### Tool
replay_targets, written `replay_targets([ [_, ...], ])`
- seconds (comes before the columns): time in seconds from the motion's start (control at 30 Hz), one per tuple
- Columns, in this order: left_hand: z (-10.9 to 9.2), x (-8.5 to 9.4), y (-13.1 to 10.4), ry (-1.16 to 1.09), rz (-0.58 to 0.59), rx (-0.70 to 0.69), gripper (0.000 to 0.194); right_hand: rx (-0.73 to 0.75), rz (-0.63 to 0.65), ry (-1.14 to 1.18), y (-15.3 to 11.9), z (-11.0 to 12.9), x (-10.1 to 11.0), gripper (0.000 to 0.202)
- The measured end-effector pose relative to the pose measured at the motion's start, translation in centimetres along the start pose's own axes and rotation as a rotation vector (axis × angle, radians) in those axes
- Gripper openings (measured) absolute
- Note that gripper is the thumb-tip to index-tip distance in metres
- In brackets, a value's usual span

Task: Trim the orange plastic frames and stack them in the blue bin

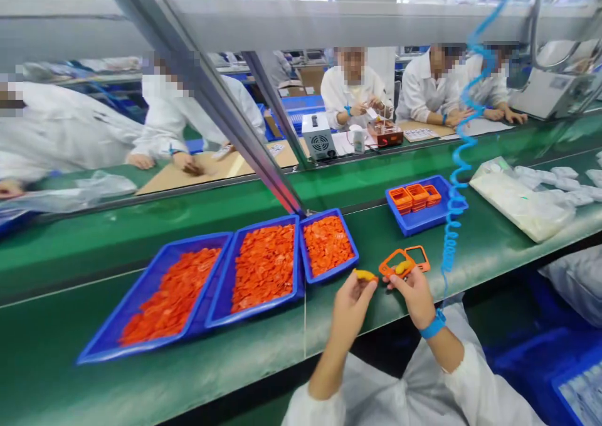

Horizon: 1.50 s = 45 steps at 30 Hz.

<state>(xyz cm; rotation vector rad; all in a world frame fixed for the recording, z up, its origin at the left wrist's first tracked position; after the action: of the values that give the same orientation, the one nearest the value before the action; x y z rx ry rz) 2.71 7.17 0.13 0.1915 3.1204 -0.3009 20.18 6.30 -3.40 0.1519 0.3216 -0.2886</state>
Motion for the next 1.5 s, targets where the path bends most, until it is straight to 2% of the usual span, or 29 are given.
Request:
replay_targets([
  [0.07, 1.1, -2.7, 1.0, -0.080, -0.020, -0.012, 0.035, 0.018, -0.013, -0.003, -0.4, -0.4, 0.0, 0.052],
  [0.17, 1.9, -3.8, 1.6, -0.100, -0.075, -0.048, 0.034, 0.044, -0.020, -0.002, -0.3, -0.7, 0.2, 0.051],
  [0.43, 2.9, -3.6, 1.1, 0.006, -0.140, -0.106, 0.027, 0.019, 0.044, -0.046, 0.3, -0.3, -0.1, 0.046],
  [0.77, 2.0, -3.5, 0.5, 0.206, -0.239, -0.218, 0.013, 0.029, 0.084, -0.087, 0.5, 0.5, 0.1, 0.041],
  [0.87, 2.4, -3.5, 0.4, 0.099, -0.249, -0.158, 0.014, 0.018, 0.066, -0.097, 0.3, 0.4, 0.3, 0.039],
  [1.03, 2.7, -3.3, 0.8, -0.132, -0.169, 0.015, 0.026, 0.011, 0.096, -0.139, 0.1, 0.4, 0.5, 0.033],
  [1.2, 2.3, -3.2, 1.0, -0.156, -0.183, -0.032, 0.025, 0.029, 0.114, -0.177, 0.2, 0.7, 0.5, 0.030],
  [1.43, 3.5, -2.7, 1.1, -0.214, -0.142, 0.031, 0.040, 0.020, 0.160, -0.132, 0.1, 1.1, 0.3, 0.030],
  [1.5, 3.4, -2.7, 1.1, -0.195, -0.094, 0.041, 0.043, 0.016, 0.175, -0.136, 0.0, 1.1, 0.3, 0.031],
])
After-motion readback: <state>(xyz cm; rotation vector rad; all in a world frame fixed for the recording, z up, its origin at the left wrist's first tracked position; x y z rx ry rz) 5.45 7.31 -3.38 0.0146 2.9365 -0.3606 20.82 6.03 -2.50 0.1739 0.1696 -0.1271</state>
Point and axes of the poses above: each hand's wrist, its own y-axis towards the middle knuckle, its own x-axis out of the back of the hand, z = x × y, the point moved 2 cm from there along y, towards the middle knuckle, and after that the axes turned 11 degrees about x, right-handed, at the moved point
